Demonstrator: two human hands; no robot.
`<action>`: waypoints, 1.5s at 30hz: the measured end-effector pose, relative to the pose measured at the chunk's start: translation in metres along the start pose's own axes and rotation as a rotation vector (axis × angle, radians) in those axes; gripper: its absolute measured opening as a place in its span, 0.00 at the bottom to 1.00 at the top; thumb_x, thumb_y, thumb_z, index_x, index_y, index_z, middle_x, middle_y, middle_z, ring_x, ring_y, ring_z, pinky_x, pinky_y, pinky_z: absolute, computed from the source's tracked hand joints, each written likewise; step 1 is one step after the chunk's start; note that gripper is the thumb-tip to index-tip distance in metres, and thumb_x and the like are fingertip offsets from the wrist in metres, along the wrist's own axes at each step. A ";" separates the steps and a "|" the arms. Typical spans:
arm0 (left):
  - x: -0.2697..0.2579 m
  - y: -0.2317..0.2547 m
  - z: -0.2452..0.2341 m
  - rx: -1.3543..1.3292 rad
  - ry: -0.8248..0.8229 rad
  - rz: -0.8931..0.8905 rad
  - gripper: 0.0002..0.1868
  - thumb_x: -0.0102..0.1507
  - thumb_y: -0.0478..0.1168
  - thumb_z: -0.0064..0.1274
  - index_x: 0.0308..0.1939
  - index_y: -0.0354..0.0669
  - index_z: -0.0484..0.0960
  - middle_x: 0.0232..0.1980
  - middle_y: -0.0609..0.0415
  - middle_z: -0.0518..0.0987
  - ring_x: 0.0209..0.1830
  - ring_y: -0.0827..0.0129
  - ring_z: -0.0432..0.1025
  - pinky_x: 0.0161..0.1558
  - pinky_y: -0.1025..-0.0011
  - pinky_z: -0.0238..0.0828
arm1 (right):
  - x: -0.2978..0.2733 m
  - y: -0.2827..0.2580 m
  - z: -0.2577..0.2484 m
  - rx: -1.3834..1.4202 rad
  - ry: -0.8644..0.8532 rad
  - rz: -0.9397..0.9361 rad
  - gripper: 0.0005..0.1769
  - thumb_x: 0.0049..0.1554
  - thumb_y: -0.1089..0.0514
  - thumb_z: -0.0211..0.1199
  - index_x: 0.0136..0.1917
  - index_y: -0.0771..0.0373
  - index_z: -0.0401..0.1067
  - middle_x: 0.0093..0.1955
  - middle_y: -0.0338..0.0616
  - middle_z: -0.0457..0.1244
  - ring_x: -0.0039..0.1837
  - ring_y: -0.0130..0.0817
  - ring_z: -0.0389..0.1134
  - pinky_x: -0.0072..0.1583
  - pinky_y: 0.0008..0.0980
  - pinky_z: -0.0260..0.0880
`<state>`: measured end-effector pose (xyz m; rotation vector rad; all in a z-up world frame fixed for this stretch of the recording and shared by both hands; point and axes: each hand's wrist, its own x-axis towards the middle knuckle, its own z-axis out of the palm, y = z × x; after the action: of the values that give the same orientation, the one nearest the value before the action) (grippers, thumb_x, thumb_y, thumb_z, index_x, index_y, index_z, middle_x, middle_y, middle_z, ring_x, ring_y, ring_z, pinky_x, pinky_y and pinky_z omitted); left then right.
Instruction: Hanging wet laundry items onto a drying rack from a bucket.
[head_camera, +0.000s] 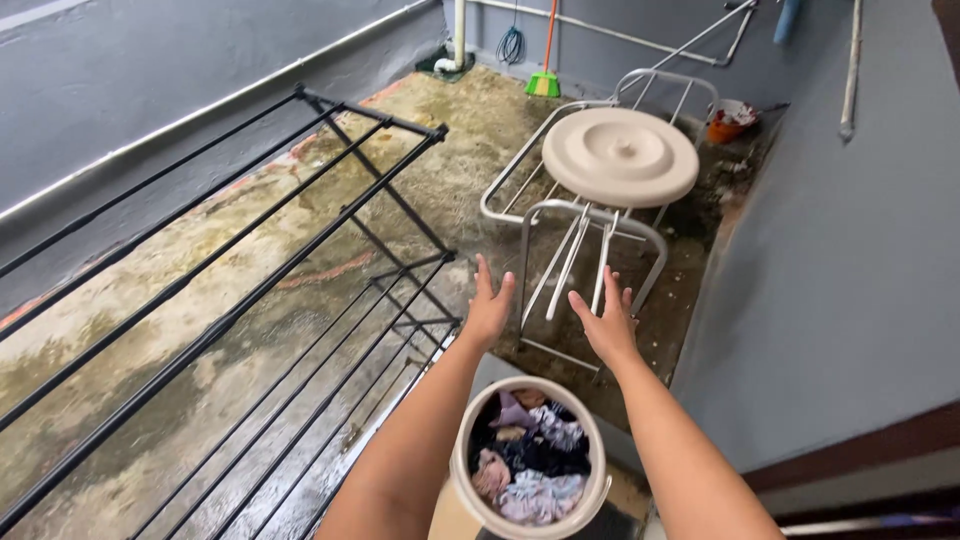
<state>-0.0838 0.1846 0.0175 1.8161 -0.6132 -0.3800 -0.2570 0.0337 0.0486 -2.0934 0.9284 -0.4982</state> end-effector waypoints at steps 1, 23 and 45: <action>-0.018 0.001 -0.009 -0.003 0.000 -0.002 0.48 0.67 0.66 0.37 0.81 0.54 0.30 0.85 0.38 0.40 0.86 0.52 0.30 0.75 0.48 0.21 | -0.016 0.000 0.008 -0.003 -0.001 0.000 0.55 0.53 0.25 0.57 0.84 0.42 0.38 0.88 0.40 0.35 0.87 0.50 0.26 0.76 0.70 0.25; -0.176 -0.332 0.073 -0.257 0.009 -0.180 0.40 0.71 0.48 0.46 0.81 0.43 0.44 0.77 0.34 0.63 0.74 0.50 0.64 0.69 0.63 0.62 | -0.193 0.173 0.165 0.120 -0.334 0.159 0.55 0.55 0.35 0.61 0.84 0.46 0.35 0.83 0.38 0.48 0.85 0.40 0.39 0.78 0.48 0.42; -0.202 -0.549 0.203 0.428 -0.187 0.090 0.34 0.58 0.34 0.55 0.70 0.38 0.67 0.62 0.38 0.73 0.58 0.42 0.70 0.57 0.53 0.68 | -0.160 0.507 0.382 -0.120 -0.167 -0.062 0.40 0.49 0.47 0.68 0.73 0.55 0.63 0.69 0.51 0.62 0.73 0.52 0.59 0.72 0.47 0.59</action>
<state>-0.2362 0.2748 -0.5752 2.1642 -0.9598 -0.3805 -0.3584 0.1251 -0.5919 -2.2398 0.8159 -0.2992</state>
